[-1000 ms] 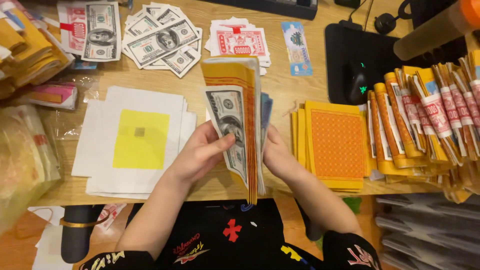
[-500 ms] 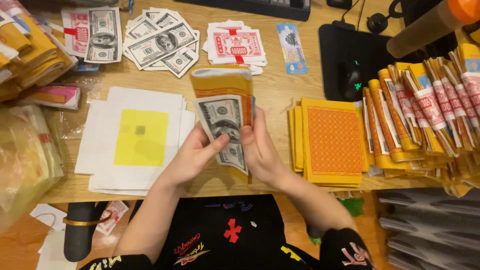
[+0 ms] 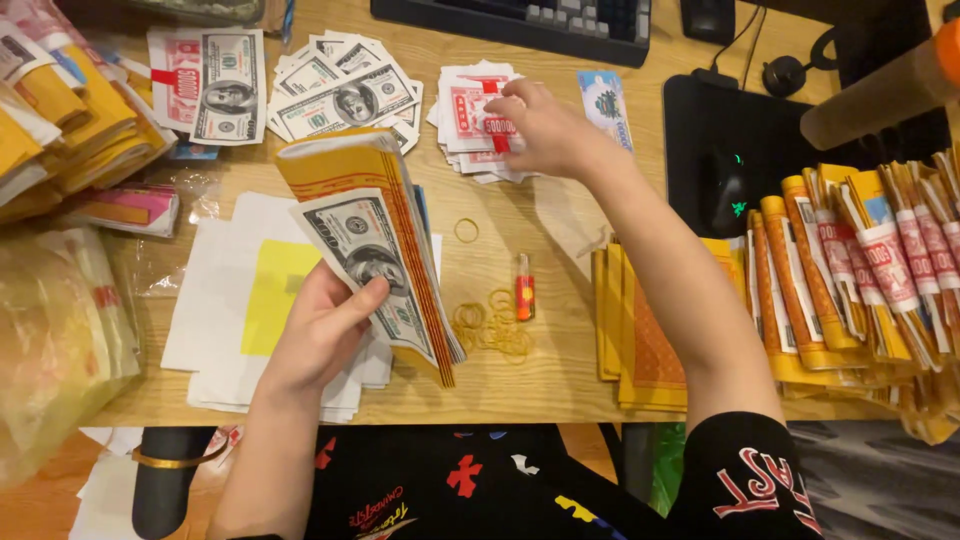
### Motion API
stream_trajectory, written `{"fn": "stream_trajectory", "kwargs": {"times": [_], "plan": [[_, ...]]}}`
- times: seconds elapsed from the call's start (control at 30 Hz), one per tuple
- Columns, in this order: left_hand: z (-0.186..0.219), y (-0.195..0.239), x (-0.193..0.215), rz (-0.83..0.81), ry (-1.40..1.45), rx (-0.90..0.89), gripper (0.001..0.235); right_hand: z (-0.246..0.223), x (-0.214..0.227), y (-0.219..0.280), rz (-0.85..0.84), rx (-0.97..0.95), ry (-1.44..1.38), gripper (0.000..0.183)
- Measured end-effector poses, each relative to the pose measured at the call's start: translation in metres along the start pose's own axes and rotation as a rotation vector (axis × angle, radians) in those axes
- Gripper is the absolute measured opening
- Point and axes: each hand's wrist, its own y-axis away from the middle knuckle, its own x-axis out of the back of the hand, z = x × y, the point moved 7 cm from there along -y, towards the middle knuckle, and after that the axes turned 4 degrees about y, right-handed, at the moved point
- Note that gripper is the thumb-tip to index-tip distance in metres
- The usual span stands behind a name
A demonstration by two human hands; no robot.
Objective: Bundling ritual paper money by placing notes on yellow sheets and folding them
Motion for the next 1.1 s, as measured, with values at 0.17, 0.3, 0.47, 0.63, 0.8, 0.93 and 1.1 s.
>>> {"fn": "stream_trajectory", "kwargs": {"times": [0.17,0.3,0.47,0.63,0.8,0.93,1.1], "plan": [[-0.001,-0.004,0.007,-0.006,-0.003,-0.005,0.035,-0.002,-0.015,-0.007,-0.134,-0.096,0.096,0.074],[-0.009,-0.006,0.013,0.036,0.064,0.03,0.036,0.0,-0.03,-0.006,-0.158,-0.117,0.191,0.08],[-0.011,-0.009,0.023,0.223,0.054,0.071,0.038,-0.007,-0.02,-0.005,0.369,0.011,0.521,0.04],[-0.003,-0.014,0.014,0.46,0.011,0.079,0.039,-0.056,0.028,0.053,0.618,-0.048,-0.134,0.052],[0.002,-0.026,-0.013,0.14,-0.219,-0.248,0.051,-0.179,0.039,0.114,0.818,0.258,0.237,0.034],[0.007,-0.008,-0.044,0.059,-0.245,-0.206,0.049,-0.208,0.044,0.137,0.791,0.288,0.399,0.031],[0.007,0.006,-0.05,-0.005,-0.331,-0.227,0.047,-0.219,0.049,0.152,0.809,0.255,0.489,0.032]]}}
